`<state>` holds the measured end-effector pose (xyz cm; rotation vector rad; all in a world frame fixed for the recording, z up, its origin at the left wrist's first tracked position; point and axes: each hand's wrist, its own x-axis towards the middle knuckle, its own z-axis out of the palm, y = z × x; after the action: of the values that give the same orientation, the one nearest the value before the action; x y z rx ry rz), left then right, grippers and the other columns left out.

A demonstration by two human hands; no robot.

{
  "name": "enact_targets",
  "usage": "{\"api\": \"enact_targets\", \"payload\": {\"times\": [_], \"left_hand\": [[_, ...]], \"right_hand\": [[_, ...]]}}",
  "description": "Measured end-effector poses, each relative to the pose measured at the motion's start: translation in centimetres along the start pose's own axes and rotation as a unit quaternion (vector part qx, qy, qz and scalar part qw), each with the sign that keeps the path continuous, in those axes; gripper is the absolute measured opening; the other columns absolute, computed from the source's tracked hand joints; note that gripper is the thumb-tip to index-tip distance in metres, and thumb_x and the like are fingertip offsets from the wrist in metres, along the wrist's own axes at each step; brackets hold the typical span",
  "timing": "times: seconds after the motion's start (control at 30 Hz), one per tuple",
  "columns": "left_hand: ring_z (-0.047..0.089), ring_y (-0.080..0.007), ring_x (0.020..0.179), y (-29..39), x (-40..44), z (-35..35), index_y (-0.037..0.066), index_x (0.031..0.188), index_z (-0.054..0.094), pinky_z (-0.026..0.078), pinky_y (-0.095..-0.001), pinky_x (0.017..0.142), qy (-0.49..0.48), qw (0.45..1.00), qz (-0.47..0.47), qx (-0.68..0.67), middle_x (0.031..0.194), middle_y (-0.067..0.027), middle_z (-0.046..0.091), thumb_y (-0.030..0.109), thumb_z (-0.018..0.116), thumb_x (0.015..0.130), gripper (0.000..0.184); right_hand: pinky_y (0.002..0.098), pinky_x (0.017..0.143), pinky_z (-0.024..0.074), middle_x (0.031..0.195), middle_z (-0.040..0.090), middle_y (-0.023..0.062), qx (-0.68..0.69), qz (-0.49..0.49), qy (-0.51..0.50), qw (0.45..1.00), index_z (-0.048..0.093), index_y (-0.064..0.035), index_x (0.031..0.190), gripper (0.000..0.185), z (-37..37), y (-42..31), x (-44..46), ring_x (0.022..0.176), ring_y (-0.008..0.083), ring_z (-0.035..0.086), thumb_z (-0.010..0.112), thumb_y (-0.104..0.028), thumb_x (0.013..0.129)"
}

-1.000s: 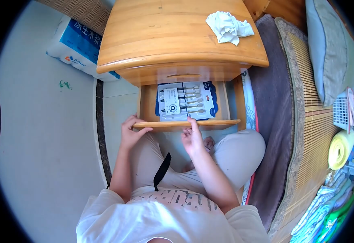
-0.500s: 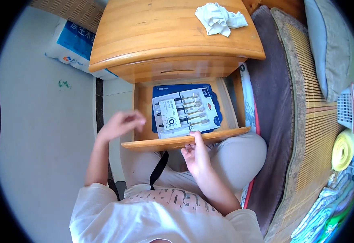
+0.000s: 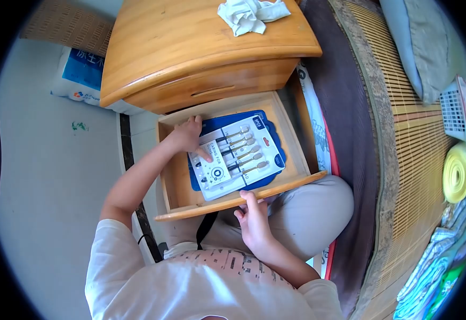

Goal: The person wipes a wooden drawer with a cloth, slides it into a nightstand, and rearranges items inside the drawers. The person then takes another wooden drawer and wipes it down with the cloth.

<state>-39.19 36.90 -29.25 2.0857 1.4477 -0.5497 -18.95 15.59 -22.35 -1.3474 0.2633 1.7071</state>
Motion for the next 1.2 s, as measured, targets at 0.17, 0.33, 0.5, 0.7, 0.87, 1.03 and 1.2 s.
{"api": "enact_targets", "payload": {"times": [0.17,0.33,0.5,0.7,0.87,1.03,1.2], "left_hand": [[0.055,-0.0397,0.122,1.1,-3.7,0.6,-0.012,0.123,0.051,0.039,-0.0467,0.105,0.03,0.994,-0.013,0.102,0.119,-0.0299,0.059,0.08,0.084,0.034,0.132],[0.067,-0.0321,0.101,0.8,-8.9,-1.4,-0.001,0.114,0.065,0.052,-0.0379,0.091,-0.034,0.966,0.036,-0.253,0.107,-0.0178,0.071,0.047,0.097,0.049,0.087],[0.07,-0.0216,0.088,2.9,-15.4,-2.9,-0.001,0.111,0.066,0.054,-0.0315,0.082,0.065,0.913,0.143,-0.376,0.097,-0.0133,0.074,0.015,0.091,0.066,0.053],[0.067,-0.0193,0.099,1.5,-24.2,-8.8,-0.005,0.119,0.061,0.055,-0.0348,0.086,0.304,0.814,0.198,-0.453,0.114,-0.0134,0.068,-0.002,0.087,0.067,0.058],[0.066,-0.0247,0.106,-0.7,-21.3,-16.4,-0.006,0.134,0.046,0.054,-0.0382,0.095,0.451,0.638,0.191,-0.594,0.12,-0.0173,0.064,0.0,0.081,0.076,0.068],[0.068,-0.0249,0.101,-3.6,-10.0,-19.4,-0.006,0.135,0.046,0.057,-0.0342,0.088,0.423,0.619,0.099,-0.654,0.119,-0.017,0.064,0.011,0.078,0.085,0.063],[0.065,-0.028,0.107,-4.4,-7.1,-19.7,-0.01,0.141,0.035,0.056,-0.0347,0.088,0.425,0.595,0.087,-0.676,0.127,-0.0232,0.057,0.01,0.082,0.08,0.08]], "right_hand": [[0.0259,0.072,0.04,0.101,0.057,-0.0025,-0.016,-0.034,-0.026,0.999,0.055,-0.0143,0.106,0.022,-1.5,0.8,-1.5,0.092,0.0081,0.053,0.066,-0.025,0.09],[0.0322,0.089,0.0423,0.112,0.057,0.002,-0.01,-0.02,-0.058,0.998,0.054,-0.0102,0.117,0.031,-2.9,1.9,-2.7,0.107,0.0137,0.054,0.063,-0.024,0.091],[0.0256,0.072,0.0417,0.108,0.053,-0.0002,-0.02,0.019,-0.087,0.996,0.047,-0.0123,0.116,0.033,-3.4,2.3,-2.0,0.093,0.0076,0.051,0.065,-0.021,0.09],[0.025,0.068,0.0395,0.092,0.054,-0.0035,-0.032,0.014,-0.082,0.996,0.054,-0.0138,0.099,0.018,-2.9,1.7,-1.9,0.08,0.0066,0.05,0.066,-0.022,0.088],[0.0291,0.079,0.0418,0.095,0.056,-0.0009,-0.036,0.051,-0.072,0.995,0.056,-0.0126,0.1,0.019,-2.8,1.3,-1.0,0.089,0.0108,0.053,0.066,-0.025,0.089],[0.0255,0.069,0.0403,0.087,0.055,-0.0033,-0.032,0.026,-0.079,0.996,0.056,-0.0147,0.094,0.017,-1.5,2.0,-1.8,0.078,0.0075,0.051,0.068,-0.025,0.088],[0.0291,0.075,0.0418,0.093,0.059,-0.0026,-0.043,0.028,-0.107,0.993,0.057,-0.0146,0.096,0.019,-1.0,2.6,-1.6,0.087,0.0089,0.055,0.07,-0.025,0.087]]}}
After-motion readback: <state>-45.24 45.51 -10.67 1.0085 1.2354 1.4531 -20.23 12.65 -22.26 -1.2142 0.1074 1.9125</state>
